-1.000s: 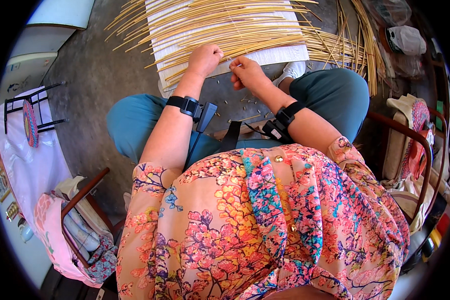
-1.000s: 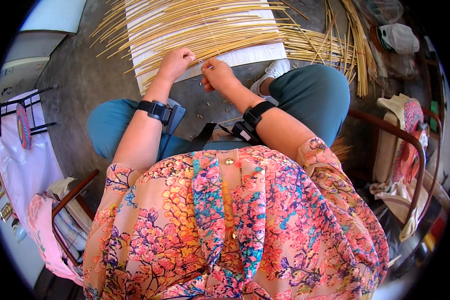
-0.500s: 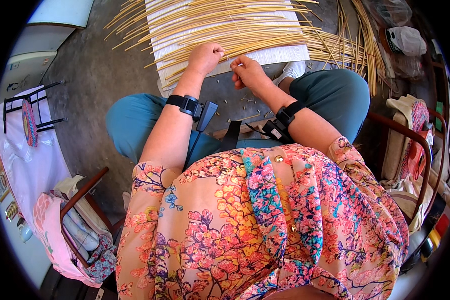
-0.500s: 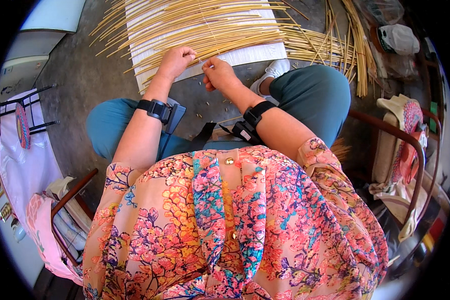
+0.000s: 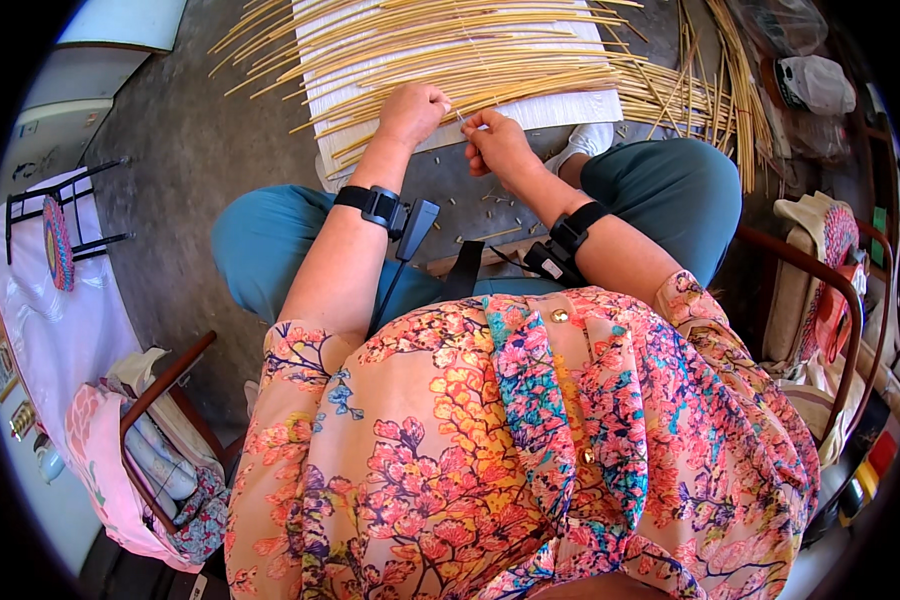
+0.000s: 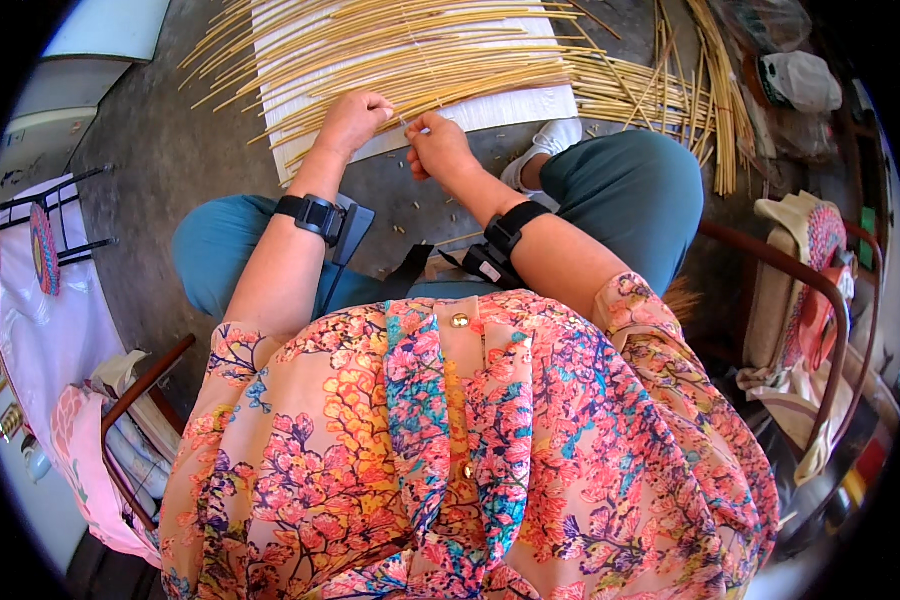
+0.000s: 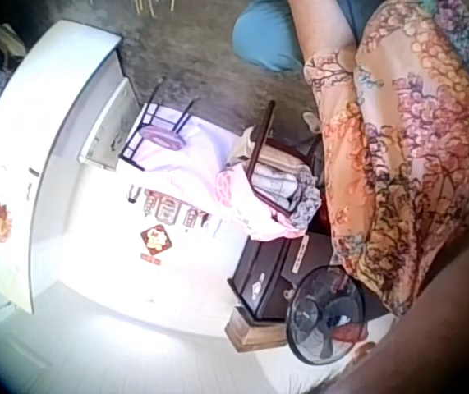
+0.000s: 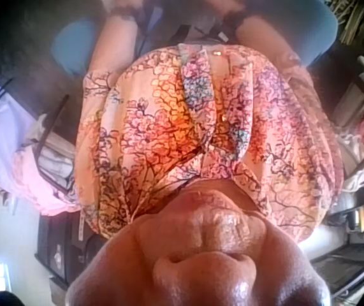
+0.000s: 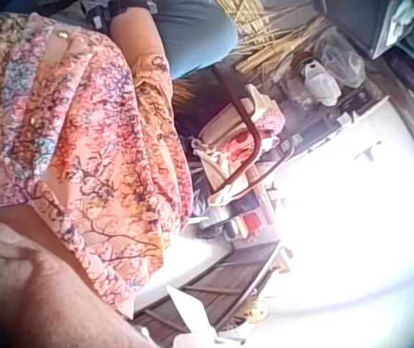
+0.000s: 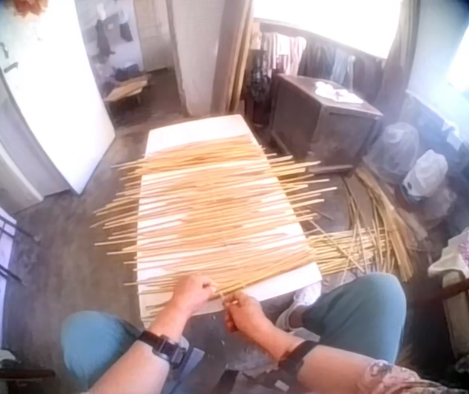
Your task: The person weaves a structure using long thin strips of wood, threading a white cord through the wood strips to bind them together while they are laid out on a table.
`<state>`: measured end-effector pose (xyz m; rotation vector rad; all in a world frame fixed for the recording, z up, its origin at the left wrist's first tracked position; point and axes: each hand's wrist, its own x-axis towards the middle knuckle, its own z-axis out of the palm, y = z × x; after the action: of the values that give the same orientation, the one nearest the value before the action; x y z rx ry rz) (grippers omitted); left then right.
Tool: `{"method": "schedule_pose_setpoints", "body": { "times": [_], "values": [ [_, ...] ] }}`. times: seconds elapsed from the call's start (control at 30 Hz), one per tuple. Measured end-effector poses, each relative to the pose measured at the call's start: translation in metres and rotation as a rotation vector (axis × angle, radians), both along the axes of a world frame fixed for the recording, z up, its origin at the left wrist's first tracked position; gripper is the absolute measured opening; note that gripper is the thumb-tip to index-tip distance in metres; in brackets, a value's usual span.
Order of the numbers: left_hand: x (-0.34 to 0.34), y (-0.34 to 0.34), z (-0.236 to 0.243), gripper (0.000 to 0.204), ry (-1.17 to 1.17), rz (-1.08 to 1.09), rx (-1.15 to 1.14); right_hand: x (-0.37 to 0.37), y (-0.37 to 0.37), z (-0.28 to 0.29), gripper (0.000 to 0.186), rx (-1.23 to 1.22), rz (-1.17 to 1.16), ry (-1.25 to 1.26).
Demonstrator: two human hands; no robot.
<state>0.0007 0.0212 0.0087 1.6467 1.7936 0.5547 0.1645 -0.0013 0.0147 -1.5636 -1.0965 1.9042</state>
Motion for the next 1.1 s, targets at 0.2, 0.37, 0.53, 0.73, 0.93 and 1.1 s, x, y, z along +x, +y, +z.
{"method": "schedule_pose_setpoints", "body": {
  "times": [0.2,0.37,0.53,0.73,0.93,1.1],
  "values": [
    [-0.002,0.003,0.002,0.017,0.020,-0.013,0.001,-0.004,0.000,0.003,0.006,0.002,-0.046,0.001],
    [0.000,0.002,0.006,0.017,0.030,-0.019,0.034,-0.007,0.000,0.003,0.008,0.000,-0.083,-0.002],
    [0.001,0.002,0.007,0.016,0.045,-0.031,0.041,-0.011,0.002,0.003,0.008,0.004,-0.100,-0.020],
    [0.001,0.003,0.003,0.016,0.049,-0.027,0.072,-0.012,0.002,0.004,0.011,0.005,-0.109,-0.022],
    [0.001,0.004,-0.001,0.016,0.081,-0.036,0.091,-0.014,0.003,0.000,0.011,0.001,-0.135,-0.006],
    [0.003,0.003,0.001,0.015,0.137,-0.056,0.128,-0.015,0.006,0.002,0.012,-0.018,-0.137,-0.017]
  ]
}}
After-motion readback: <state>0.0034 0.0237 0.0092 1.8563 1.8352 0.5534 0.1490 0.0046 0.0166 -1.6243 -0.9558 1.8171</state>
